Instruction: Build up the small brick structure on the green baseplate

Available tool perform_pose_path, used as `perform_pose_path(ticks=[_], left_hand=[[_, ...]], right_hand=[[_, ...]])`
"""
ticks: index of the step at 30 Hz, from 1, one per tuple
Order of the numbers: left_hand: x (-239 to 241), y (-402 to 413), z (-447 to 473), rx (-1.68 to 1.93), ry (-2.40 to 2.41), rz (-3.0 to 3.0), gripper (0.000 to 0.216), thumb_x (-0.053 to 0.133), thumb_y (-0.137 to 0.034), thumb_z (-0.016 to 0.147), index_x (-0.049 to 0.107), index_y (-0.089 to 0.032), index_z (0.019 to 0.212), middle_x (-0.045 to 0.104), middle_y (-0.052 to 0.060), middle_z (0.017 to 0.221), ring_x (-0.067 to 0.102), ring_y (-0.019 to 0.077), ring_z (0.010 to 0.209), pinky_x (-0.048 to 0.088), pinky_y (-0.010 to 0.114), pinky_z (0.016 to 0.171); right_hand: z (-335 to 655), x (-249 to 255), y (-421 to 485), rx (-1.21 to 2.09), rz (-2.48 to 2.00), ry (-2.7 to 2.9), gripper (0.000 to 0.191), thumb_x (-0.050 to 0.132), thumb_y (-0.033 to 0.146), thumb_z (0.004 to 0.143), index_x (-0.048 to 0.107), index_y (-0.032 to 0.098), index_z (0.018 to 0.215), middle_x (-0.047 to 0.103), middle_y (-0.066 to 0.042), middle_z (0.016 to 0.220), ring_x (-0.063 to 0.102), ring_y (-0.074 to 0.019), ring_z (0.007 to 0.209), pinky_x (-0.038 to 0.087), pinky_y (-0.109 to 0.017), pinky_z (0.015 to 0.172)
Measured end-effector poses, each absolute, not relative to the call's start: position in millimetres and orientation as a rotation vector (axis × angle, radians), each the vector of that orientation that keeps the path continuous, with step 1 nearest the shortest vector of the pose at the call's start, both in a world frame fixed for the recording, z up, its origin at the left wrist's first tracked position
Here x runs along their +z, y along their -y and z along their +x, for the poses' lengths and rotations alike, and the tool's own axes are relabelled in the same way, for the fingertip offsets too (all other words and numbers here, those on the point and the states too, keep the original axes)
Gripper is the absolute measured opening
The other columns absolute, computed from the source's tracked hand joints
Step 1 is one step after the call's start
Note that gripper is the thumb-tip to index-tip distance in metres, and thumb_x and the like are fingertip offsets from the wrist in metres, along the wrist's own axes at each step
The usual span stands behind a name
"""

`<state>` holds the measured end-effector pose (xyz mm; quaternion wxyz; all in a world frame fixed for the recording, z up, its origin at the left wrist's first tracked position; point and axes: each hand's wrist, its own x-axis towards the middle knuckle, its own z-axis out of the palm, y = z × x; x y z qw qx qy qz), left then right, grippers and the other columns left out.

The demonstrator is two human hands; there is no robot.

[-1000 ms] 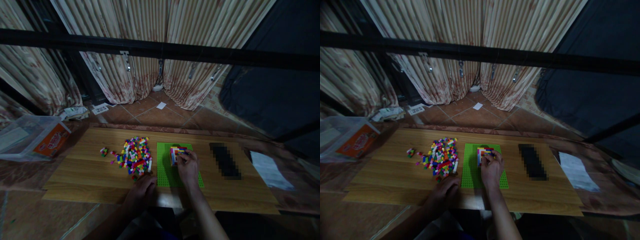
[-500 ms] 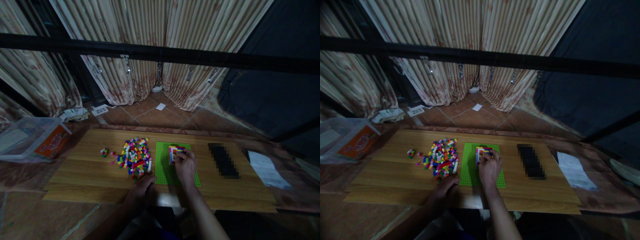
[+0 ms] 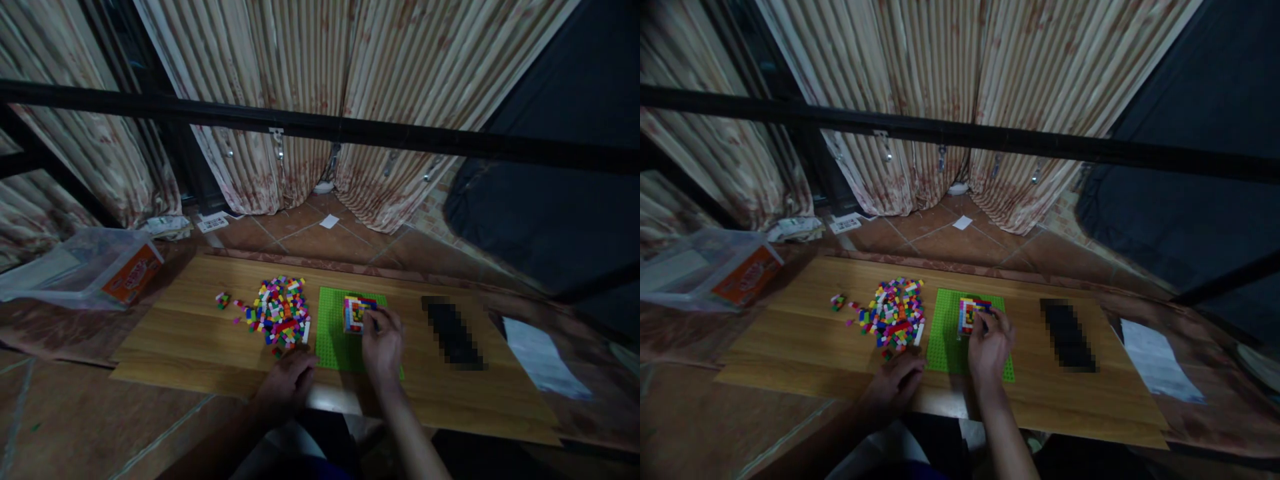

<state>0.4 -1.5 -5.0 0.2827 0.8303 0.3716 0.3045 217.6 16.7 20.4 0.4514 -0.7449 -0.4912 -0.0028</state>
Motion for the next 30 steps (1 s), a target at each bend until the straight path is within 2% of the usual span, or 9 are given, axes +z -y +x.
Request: perform_pose_path(ticks=[3,7,13,16,21,26,30], left_hand=[[-2,5,-1,0.833,-0.924,2.252,0.016,0.046,-0.015,0.089,0.061,-0.019,0.093,0.066,0.004,0.085,0.061,0.016,0.084,0.05,0.028,0.076],[0,8,-3,0.843,-0.825,2.289,0.018,0.045,-0.012,0.087,0.061,-0.019,0.091,0.065,0.003,0.077,0.06,0.0145,0.074,0.048,0.026,0.069],[-1,8,-3,0.888,-0.786,2.257,0.02,0.044,-0.009,0.083,0.061,-0.019,0.085,0.066,0.004,0.076,0.061,0.0143,0.072,0.049,0.027,0.067],[-1,7,-3,0.902,-0.767,2.241,0.022,0.043,-0.009,0.083,0.062,-0.019,0.089,0.067,0.005,0.078,0.062,0.0153,0.075,0.05,0.028,0.07],[-2,5,-4,0.879,-0.793,2.216,0.021,0.044,-0.011,0.084,0.063,-0.019,0.087,0.066,0.005,0.077,0.061,0.0156,0.074,0.05,0.028,0.07],[0,5,-3,0.878,-0.822,2.2,0.02,0.045,-0.011,0.084,0.063,-0.019,0.085,0.065,0.005,0.076,0.06,0.0151,0.073,0.049,0.028,0.069],[3,6,-3,0.87,-0.835,2.206,0.02,0.045,-0.01,0.084,0.062,-0.019,0.087,0.065,0.004,0.076,0.06,0.0146,0.072,0.048,0.027,0.067]], right_hand=[[202,30,-6,0.071,-1.732,1.318,0.027,0.047,0.03,0.091,0.07,0.017,0.092,0.064,-0.012,0.107,0.056,-0.0249,0.103,0.045,-0.042,0.094],[171,30,2,0.364,-1.562,1.601,0.025,0.045,0.019,0.09,0.067,0.022,0.1,0.065,-0.006,0.104,0.061,-0.019,0.097,0.049,-0.035,0.089],[148,20,-9,0.624,-1.519,1.793,0.04,0.053,0.009,0.079,0.061,0.023,0.115,0.055,-0.007,0.127,0.058,-0.0189,0.113,0.047,-0.035,0.098],[147,19,-16,0.659,-1.531,1.838,0.044,0.053,0.006,0.075,0.06,0.021,0.116,0.054,-0.008,0.128,0.058,-0.0196,0.112,0.047,-0.036,0.099],[146,18,-21,0.651,-1.568,1.871,0.04,0.054,0.006,0.075,0.062,0.023,0.111,0.061,-0.007,0.116,0.061,-0.0206,0.105,0.049,-0.036,0.093],[148,16,-19,0.649,-1.549,1.821,0.04,0.053,0.005,0.075,0.063,0.023,0.11,0.062,-0.005,0.11,0.063,-0.0179,0.093,0.051,-0.033,0.087],[150,12,-19,0.663,-1.528,1.77,0.04,0.054,0.006,0.074,0.063,0.022,0.11,0.061,-0.006,0.111,0.062,-0.018,0.094,0.051,-0.033,0.086]])
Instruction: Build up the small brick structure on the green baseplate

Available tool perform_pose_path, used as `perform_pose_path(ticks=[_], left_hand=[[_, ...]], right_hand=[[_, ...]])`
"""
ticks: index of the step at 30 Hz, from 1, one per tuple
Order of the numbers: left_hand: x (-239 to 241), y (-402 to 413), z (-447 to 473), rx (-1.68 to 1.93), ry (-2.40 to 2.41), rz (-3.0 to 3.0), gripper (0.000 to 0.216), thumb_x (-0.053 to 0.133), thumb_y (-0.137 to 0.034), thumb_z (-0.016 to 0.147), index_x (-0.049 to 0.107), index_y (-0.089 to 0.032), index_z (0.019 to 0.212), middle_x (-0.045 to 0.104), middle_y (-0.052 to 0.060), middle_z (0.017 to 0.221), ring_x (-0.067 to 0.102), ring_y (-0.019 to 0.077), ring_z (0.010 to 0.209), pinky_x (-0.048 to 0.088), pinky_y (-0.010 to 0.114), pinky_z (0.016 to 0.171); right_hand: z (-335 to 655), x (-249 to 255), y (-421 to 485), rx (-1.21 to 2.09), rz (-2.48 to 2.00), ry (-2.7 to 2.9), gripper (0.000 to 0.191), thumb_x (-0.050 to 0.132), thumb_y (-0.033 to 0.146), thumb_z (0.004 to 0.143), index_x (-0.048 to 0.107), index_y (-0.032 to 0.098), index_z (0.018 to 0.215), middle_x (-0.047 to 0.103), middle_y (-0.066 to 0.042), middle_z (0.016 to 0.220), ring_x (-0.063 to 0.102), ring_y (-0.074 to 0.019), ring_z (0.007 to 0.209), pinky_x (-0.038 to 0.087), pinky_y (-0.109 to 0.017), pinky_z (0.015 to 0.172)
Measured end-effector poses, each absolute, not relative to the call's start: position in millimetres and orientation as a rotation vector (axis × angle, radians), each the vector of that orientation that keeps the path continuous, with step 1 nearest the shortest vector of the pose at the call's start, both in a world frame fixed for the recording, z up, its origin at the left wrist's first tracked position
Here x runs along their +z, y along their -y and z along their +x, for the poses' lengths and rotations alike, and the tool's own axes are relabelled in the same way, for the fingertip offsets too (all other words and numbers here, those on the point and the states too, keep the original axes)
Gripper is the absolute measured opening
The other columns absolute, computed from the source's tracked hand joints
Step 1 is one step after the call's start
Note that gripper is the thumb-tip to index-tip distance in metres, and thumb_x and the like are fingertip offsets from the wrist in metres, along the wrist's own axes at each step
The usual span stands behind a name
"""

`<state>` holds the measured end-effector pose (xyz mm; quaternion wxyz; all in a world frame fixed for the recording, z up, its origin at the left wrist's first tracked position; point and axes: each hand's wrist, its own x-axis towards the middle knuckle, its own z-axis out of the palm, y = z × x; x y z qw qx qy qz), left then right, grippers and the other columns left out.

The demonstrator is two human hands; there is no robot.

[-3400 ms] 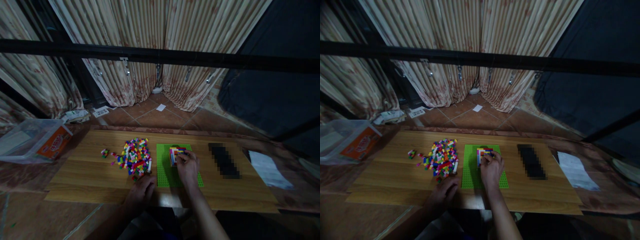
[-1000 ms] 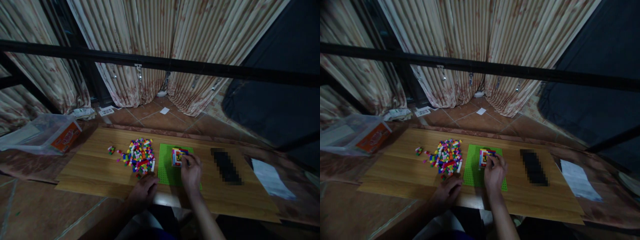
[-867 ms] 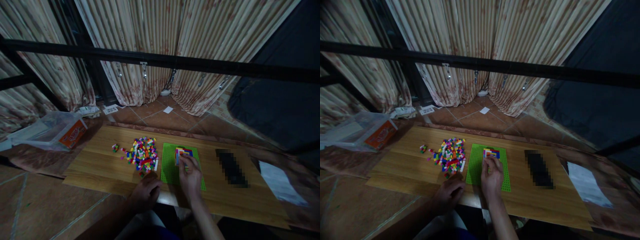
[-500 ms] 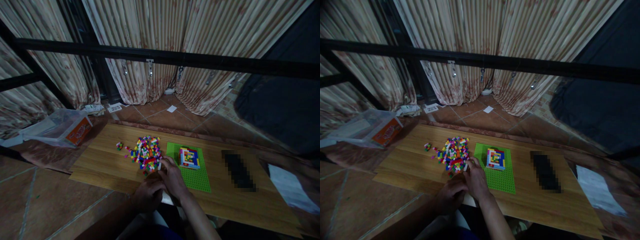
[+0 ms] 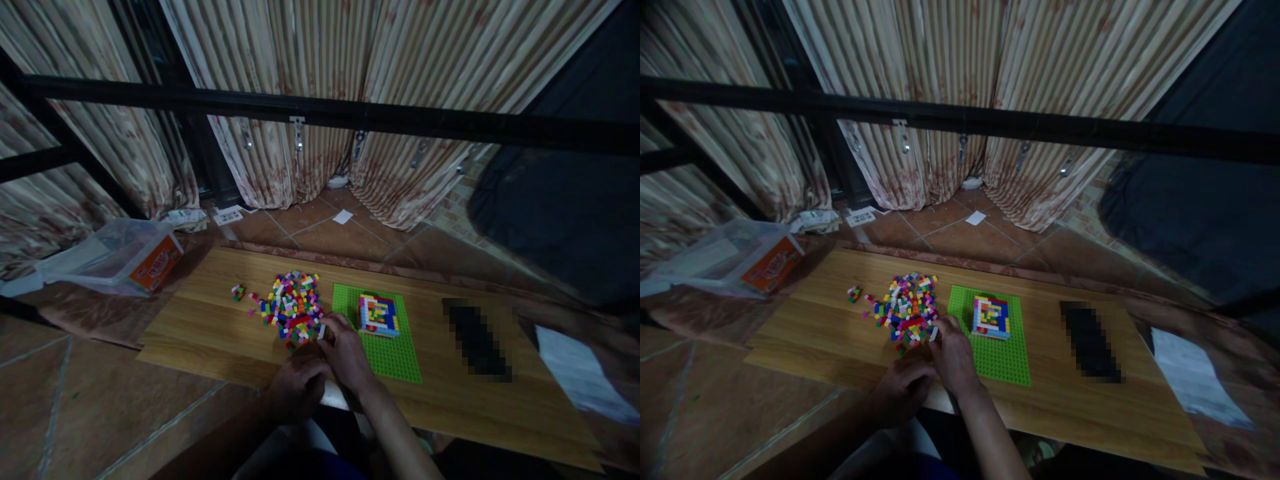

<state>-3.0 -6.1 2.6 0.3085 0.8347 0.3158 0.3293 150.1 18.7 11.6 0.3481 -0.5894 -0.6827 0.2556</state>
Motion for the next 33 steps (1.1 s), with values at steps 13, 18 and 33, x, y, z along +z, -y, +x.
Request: perform_pose_path(ticks=[13,18,33], left_hand=[[-3,6,-1,0.921,-0.835,2.239,0.019,0.046,-0.009,0.082,0.062,-0.019,0.085,0.064,0.004,0.072,0.059,0.0149,0.069,0.049,0.028,0.066],[-5,6,-1,0.922,-0.801,2.209,0.02,0.047,-0.007,0.081,0.062,-0.019,0.087,0.066,0.005,0.077,0.062,0.0158,0.075,0.05,0.029,0.071],[-6,4,0,0.93,-0.818,2.233,0.018,0.047,-0.007,0.08,0.06,-0.019,0.081,0.065,0.004,0.075,0.06,0.0151,0.074,0.049,0.027,0.07]], right_hand=[[141,14,-40,0.523,-1.58,1.846,0.022,0.053,0.013,0.082,0.07,0.023,0.092,0.064,-0.005,0.098,0.063,-0.0181,0.09,0.049,-0.03,0.083],[146,9,-33,0.585,-1.554,1.883,0.019,0.055,0.011,0.08,0.068,0.023,0.086,0.062,-0.004,0.1,0.062,-0.017,0.09,0.049,-0.03,0.084],[136,17,-41,0.475,-1.761,2.034,0.02,0.052,0.007,0.073,0.065,0.02,0.079,0.061,-0.005,0.089,0.059,-0.0169,0.08,0.045,-0.027,0.077]])
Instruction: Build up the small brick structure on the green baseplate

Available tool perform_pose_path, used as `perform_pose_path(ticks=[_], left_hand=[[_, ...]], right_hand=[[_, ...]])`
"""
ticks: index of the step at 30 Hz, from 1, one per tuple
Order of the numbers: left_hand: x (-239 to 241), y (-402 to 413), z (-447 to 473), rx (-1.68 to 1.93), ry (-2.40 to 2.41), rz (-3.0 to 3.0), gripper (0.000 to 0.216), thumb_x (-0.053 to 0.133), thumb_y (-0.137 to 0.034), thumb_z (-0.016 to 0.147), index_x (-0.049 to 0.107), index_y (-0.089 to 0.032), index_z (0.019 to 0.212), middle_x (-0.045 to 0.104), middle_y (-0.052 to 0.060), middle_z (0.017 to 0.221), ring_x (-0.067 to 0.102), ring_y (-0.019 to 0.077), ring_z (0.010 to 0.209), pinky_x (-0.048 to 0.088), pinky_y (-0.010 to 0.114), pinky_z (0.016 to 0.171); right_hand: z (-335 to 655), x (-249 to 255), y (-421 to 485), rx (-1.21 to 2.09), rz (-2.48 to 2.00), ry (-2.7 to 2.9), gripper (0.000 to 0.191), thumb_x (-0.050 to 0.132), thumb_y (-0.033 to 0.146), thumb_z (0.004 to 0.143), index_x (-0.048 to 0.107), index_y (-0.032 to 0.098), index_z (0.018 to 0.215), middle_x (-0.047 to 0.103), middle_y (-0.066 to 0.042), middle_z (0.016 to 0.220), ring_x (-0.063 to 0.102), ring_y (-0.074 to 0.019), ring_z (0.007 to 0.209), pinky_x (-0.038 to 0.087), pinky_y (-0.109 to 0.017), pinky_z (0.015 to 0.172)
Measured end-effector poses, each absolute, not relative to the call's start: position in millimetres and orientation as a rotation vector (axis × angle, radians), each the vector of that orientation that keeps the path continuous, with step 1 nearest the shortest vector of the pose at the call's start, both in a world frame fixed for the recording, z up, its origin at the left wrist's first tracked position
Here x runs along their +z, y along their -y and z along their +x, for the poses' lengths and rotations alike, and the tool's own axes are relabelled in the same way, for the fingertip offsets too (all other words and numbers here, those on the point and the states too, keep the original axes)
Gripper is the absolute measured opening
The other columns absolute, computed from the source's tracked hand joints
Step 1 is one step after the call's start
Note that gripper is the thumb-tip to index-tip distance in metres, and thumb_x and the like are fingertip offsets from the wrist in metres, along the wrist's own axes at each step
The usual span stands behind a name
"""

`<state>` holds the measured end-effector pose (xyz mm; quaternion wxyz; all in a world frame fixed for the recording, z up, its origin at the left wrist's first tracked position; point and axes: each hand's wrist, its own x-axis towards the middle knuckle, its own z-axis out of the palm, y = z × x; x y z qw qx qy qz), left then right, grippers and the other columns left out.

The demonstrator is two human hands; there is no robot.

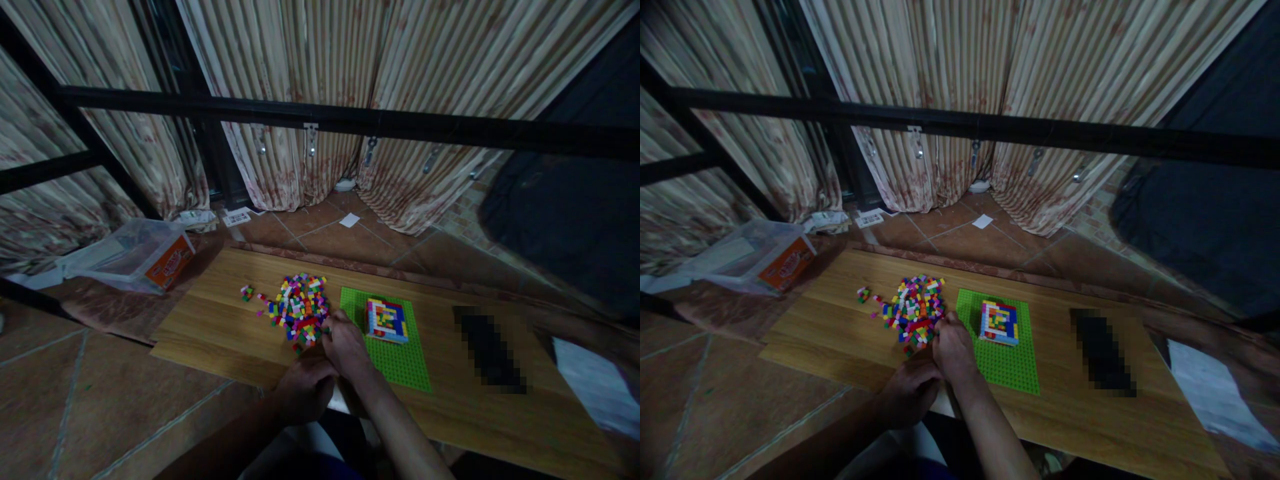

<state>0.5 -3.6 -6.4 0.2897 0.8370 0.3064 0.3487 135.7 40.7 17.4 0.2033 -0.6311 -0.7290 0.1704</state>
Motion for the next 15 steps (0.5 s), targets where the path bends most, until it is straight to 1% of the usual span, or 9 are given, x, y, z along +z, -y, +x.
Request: perform_pose_path(ticks=[5,8,10,12,15], left_hand=[[-6,5,1,0.905,-0.921,2.154,0.017,0.047,-0.009,0.082,0.06,-0.019,0.082,0.065,0.003,0.078,0.06,0.0141,0.074,0.048,0.025,0.071],[-3,5,1,0.879,-1.042,2.044,0.015,0.048,-0.011,0.083,0.06,-0.019,0.085,0.065,0.002,0.079,0.061,0.0138,0.075,0.048,0.025,0.072],[-2,4,1,0.916,-1.128,1.915,0.013,0.048,-0.015,0.085,0.06,-0.019,0.091,0.065,0.003,0.083,0.062,0.0139,0.077,0.049,0.025,0.073],[-3,3,1,0.957,-1.182,1.787,0.014,0.05,-0.02,0.086,0.058,-0.019,0.098,0.064,0.003,0.084,0.063,0.0133,0.075,0.05,0.025,0.07],[-5,1,1,0.981,-1.178,1.7,0.024,0.055,-0.024,0.085,0.054,-0.019,0.107,0.064,0.003,0.086,0.06,0.0111,0.065,0.048,0.023,0.061]], right_hand=[[144,10,-34,0.571,-1.64,1.81,0.018,0.053,0.01,0.075,0.065,0.021,0.082,0.061,-0.005,0.093,0.059,-0.0166,0.083,0.045,-0.028,0.08],[149,8,-27,0.635,-1.537,1.643,0.013,0.056,0.016,0.078,0.066,0.021,0.085,0.061,-0.005,0.092,0.059,-0.0171,0.082,0.047,-0.03,0.076],[152,7,-22,0.723,-1.471,1.511,0.011,0.059,0.021,0.078,0.066,0.021,0.086,0.061,-0.004,0.09,0.059,-0.0168,0.079,0.047,-0.03,0.073],[152,5,-15,0.859,-1.403,1.333,0.011,0.062,0.027,0.078,0.066,0.021,0.087,0.061,-0.002,0.087,0.058,-0.0158,0.075,0.047,-0.029,0.069],[147,2,-5,1.119,-1.274,1.021,0.019,0.068,0.034,0.076,0.066,0.021,0.09,0.064,0.0,0.082,0.058,-0.015,0.072,0.047,-0.028,0.066]])
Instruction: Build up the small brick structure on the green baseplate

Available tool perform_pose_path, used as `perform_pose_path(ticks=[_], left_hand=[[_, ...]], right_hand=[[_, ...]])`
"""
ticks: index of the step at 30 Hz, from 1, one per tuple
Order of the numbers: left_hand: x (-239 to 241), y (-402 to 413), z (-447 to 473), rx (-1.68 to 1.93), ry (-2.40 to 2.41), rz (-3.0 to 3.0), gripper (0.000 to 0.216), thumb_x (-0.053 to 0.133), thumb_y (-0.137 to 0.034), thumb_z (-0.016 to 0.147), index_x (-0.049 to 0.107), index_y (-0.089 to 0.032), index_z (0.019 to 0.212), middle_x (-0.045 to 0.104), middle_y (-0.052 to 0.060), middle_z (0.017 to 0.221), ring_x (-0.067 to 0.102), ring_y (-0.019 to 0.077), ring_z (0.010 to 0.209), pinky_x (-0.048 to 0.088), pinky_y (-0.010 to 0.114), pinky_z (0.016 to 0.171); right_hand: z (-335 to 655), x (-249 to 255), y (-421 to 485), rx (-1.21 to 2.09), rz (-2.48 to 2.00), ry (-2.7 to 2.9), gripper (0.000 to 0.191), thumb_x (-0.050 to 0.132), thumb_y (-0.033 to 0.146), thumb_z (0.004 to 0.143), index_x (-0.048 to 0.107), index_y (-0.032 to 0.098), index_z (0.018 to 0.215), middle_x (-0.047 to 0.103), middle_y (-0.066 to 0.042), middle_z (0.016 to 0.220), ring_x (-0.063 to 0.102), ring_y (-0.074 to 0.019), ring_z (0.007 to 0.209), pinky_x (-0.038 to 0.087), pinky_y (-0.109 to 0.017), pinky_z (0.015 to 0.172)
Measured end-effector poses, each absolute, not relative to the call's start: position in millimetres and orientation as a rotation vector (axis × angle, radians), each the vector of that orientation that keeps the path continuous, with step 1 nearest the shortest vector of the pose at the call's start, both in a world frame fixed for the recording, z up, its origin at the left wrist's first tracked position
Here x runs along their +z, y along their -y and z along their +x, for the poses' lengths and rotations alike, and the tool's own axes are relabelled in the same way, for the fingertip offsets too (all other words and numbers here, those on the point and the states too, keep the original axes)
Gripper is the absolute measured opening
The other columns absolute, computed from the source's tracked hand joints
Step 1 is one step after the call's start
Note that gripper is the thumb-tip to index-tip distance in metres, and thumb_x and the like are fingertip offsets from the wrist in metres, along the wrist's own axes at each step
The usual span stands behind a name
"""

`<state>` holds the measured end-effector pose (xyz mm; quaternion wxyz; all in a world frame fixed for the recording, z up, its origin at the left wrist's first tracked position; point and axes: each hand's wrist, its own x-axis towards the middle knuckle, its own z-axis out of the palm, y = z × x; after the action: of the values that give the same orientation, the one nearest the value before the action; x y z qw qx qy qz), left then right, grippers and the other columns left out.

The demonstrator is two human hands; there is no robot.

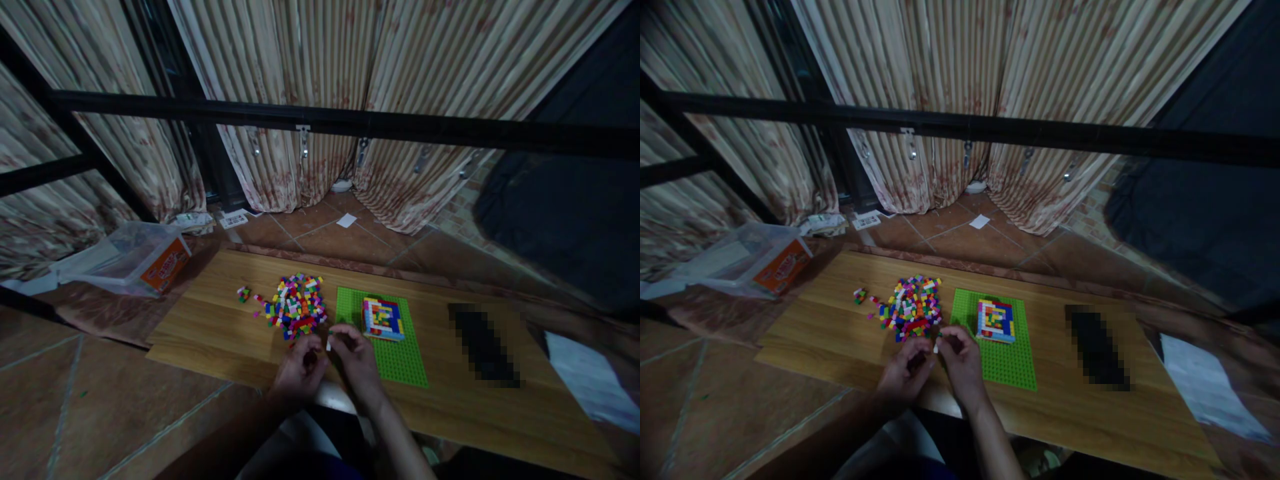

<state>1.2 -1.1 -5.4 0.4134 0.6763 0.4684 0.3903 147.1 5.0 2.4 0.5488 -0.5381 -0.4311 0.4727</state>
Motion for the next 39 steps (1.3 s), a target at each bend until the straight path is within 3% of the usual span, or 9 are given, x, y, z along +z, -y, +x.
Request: perform_pose_path(ticks=[5,16,22,25,28,31,39], left_hand=[[-7,-1,0,0.977,-1.086,1.696,0.035,0.056,-0.027,0.085,0.052,-0.02,0.119,0.067,0.004,0.094,0.064,0.0132,0.073,0.051,0.024,0.064],[-17,-2,-1,1.014,-1.163,1.84,0.038,0.055,-0.025,0.086,0.055,-0.021,0.124,0.067,0.008,0.106,0.066,0.0176,0.091,0.055,0.032,0.082],[-16,-3,0,1.043,-1.19,1.867,0.036,0.058,-0.022,0.083,0.058,-0.022,0.119,0.066,0.007,0.102,0.065,0.0183,0.092,0.054,0.033,0.084],[-14,-1,-1,1.012,-1.148,1.745,0.043,0.056,-0.023,0.085,0.05,-0.021,0.128,0.065,0.008,0.107,0.066,0.0157,0.085,0.055,0.03,0.077],[-15,-1,-3,1.027,-1.103,1.625,0.051,0.054,-0.026,0.088,0.04,-0.021,0.136,0.064,0.009,0.113,0.066,0.0167,0.094,0.055,0.03,0.083],[-16,-4,-4,1.059,-1.106,1.554,0.044,0.054,-0.028,0.088,0.047,-0.019,0.13,0.065,0.01,0.114,0.064,0.0195,0.104,0.052,0.033,0.09],[-21,-6,0,1.106,-1.143,1.5,0.028,0.058,-0.028,0.084,0.056,-0.017,0.11,0.069,0.008,0.099,0.068,0.0186,0.091,0.054,0.031,0.081]], right_hand=[[136,3,6,1.407,-1.074,0.744,0.024,0.074,0.036,0.072,0.068,0.021,0.09,0.069,0.0,0.081,0.062,-0.0151,0.074,0.049,-0.028,0.069],[137,5,7,1.381,-1.067,0.744,0.018,0.075,0.034,0.07,0.071,0.023,0.084,0.071,0.0,0.081,0.063,-0.0145,0.075,0.049,-0.027,0.071],[134,1,7,1.346,-1.051,0.777,0.017,0.077,0.027,0.068,0.072,0.023,0.084,0.072,0.001,0.08,0.064,-0.0141,0.076,0.049,-0.027,0.074],[133,-2,7,1.338,-1.063,0.758,0.018,0.075,0.028,0.07,0.072,0.022,0.086,0.073,-0.001,0.084,0.065,-0.016,0.08,0.049,-0.03,0.076],[132,-5,7,1.334,-1.074,0.766,0.019,0.074,0.028,0.07,0.072,0.022,0.088,0.073,-0.002,0.087,0.065,-0.0167,0.081,0.049,-0.03,0.077],[131,-8,8,1.322,-1.087,0.783,0.021,0.074,0.028,0.069,0.071,0.022,0.089,0.073,-0.002,0.084,0.064,-0.0158,0.077,0.049,-0.029,0.072],[129,1,12,1.195,-1.229,0.878,0.024,0.069,0.027,0.071,0.068,0.021,0.094,0.071,-0.001,0.082,0.066,-0.0165,0.077,0.051,-0.029,0.07]])
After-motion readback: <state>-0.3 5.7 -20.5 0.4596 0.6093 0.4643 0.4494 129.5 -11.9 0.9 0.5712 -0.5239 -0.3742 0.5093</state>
